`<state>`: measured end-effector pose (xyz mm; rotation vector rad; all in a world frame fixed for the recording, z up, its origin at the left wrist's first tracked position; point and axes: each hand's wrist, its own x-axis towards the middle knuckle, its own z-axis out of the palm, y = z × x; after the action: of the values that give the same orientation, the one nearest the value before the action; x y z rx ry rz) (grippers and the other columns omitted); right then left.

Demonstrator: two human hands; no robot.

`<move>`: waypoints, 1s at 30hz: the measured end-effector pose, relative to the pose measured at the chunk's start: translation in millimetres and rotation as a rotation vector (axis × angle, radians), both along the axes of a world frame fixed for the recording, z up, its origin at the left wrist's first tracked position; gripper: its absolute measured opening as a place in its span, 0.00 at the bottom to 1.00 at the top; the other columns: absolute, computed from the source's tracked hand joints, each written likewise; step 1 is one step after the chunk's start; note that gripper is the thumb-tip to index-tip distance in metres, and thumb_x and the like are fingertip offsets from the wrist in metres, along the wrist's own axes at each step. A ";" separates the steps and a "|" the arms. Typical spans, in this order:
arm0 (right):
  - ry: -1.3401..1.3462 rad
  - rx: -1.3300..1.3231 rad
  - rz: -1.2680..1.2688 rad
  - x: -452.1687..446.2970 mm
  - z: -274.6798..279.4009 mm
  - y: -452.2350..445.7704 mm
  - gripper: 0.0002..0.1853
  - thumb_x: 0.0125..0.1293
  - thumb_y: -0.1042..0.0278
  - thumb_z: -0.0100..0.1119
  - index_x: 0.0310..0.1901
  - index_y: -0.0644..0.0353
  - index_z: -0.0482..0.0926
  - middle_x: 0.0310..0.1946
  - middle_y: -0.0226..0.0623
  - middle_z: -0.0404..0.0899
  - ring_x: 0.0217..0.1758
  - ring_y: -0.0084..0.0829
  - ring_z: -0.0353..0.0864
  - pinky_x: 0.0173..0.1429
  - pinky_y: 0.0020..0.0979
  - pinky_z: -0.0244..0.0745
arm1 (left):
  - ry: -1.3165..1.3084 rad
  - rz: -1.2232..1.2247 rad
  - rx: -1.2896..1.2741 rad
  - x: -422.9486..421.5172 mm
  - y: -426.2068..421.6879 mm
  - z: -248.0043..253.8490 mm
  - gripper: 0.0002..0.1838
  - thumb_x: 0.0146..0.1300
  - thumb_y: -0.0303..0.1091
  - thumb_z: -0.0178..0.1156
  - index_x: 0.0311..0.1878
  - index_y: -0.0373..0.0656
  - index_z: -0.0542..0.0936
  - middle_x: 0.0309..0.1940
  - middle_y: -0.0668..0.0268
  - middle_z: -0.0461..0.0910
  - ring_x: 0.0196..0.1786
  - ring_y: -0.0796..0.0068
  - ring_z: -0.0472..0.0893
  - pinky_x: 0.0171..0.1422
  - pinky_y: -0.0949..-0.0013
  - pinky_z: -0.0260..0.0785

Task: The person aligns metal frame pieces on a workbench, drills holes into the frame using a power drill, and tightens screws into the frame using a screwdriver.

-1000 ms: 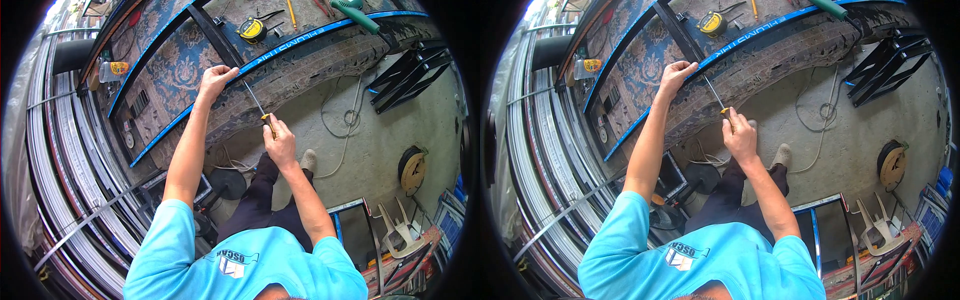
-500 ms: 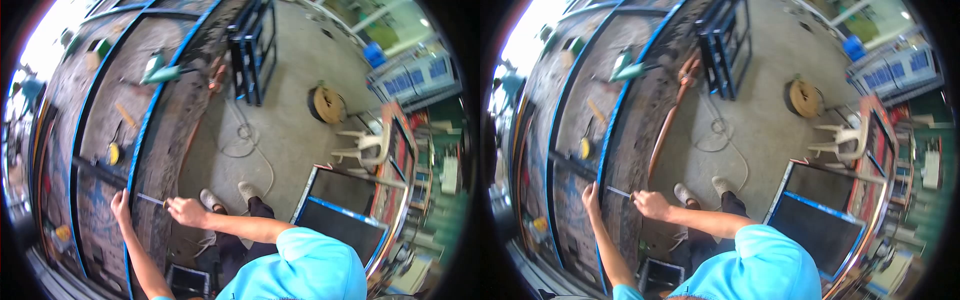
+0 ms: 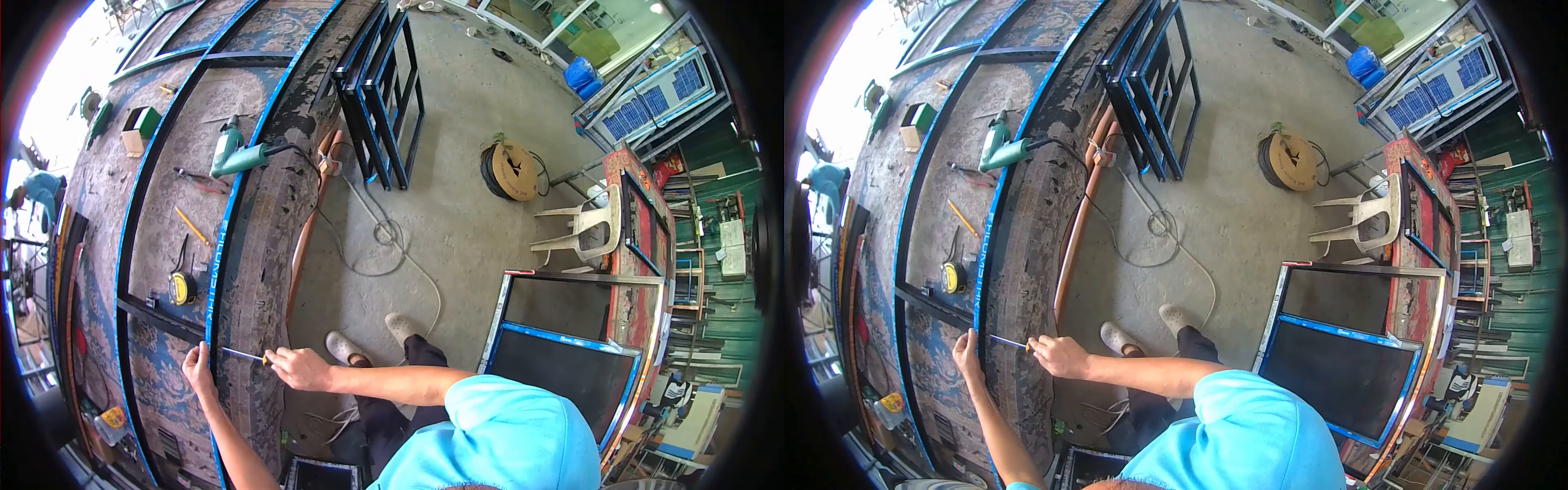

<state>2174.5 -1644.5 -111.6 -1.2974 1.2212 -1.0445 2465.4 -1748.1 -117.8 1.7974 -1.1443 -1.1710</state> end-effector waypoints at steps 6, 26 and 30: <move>-1.279 1.318 0.290 -16.4 -29.3 -23.9 0.12 0.75 0.58 0.54 0.42 0.58 0.79 0.33 0.33 0.80 0.20 0.16 0.74 0.12 0.16 0.61 | -0.008 0.032 -0.030 -9.8 -0.6 3.7 0.12 0.68 0.37 0.70 0.33 0.38 0.84 0.25 0.80 0.74 0.28 0.89 0.66 0.33 0.79 0.54; -0.754 0.985 0.246 6.3 -19.7 -1.7 0.13 0.66 0.60 0.63 0.45 0.59 0.78 0.40 0.40 0.84 0.28 0.26 0.82 0.21 0.25 0.75 | 0.028 0.072 -0.055 -9.2 0.0 -2.1 0.13 0.67 0.37 0.70 0.33 0.37 0.86 0.25 0.78 0.76 0.28 0.89 0.69 0.34 0.79 0.59; 0.285 -0.204 -0.027 -2.0 5.2 5.5 0.17 0.66 0.63 0.61 0.48 0.70 0.78 0.37 0.46 0.81 0.38 0.42 0.85 0.42 0.36 0.82 | 0.016 0.083 -0.094 -10.4 2.2 -3.6 0.13 0.67 0.38 0.70 0.32 0.37 0.85 0.24 0.79 0.75 0.27 0.89 0.67 0.32 0.79 0.56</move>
<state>2172.4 -1639.0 -106.4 -1.6349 1.3723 -1.0497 2455.0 -1745.9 -121.4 1.7437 -1.0876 -1.0644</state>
